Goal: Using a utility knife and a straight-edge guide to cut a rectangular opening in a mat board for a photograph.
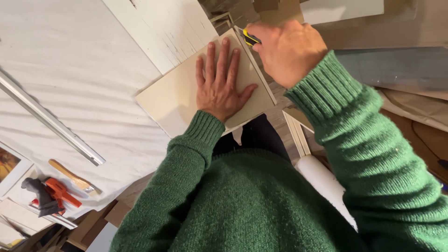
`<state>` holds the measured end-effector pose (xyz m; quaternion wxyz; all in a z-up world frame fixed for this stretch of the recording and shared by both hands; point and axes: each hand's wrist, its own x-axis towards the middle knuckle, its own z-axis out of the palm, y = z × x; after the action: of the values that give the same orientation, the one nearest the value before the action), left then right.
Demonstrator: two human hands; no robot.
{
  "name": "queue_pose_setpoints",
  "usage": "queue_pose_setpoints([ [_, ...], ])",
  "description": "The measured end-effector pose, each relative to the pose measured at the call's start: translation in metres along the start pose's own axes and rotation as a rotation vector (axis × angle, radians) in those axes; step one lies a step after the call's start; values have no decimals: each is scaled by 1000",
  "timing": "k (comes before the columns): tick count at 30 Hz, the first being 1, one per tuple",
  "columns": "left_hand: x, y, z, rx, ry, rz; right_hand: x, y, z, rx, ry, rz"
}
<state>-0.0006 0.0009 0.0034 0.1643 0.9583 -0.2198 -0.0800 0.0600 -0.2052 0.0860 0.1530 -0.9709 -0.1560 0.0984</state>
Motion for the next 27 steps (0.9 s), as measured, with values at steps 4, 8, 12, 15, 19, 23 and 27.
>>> queue_pose_setpoints([
  [4, 2, -2, 0, 20, 14, 2, -1, 0, 10, -300, 212, -38],
  [8, 0, 0, 0, -3, 5, -5, -4, 3, 20, -284, 230, -71],
  [12, 1, -1, -1, -10, 2, 1, -7, 5, 4, -324, 236, -76],
  [15, 2, -1, -1, -7, 7, -3, -7, 5, -6, -108, 129, -13],
  [19, 2, 0, -1, -30, -11, -4, -21, -1, -10, -21, 67, 66],
  [23, 2, 0, -3, 3, 4, 2, -20, -6, -12, -7, 180, -11],
  [27, 3, 0, -2, -15, -9, 0, -17, -12, -14, 267, 19, 154],
])
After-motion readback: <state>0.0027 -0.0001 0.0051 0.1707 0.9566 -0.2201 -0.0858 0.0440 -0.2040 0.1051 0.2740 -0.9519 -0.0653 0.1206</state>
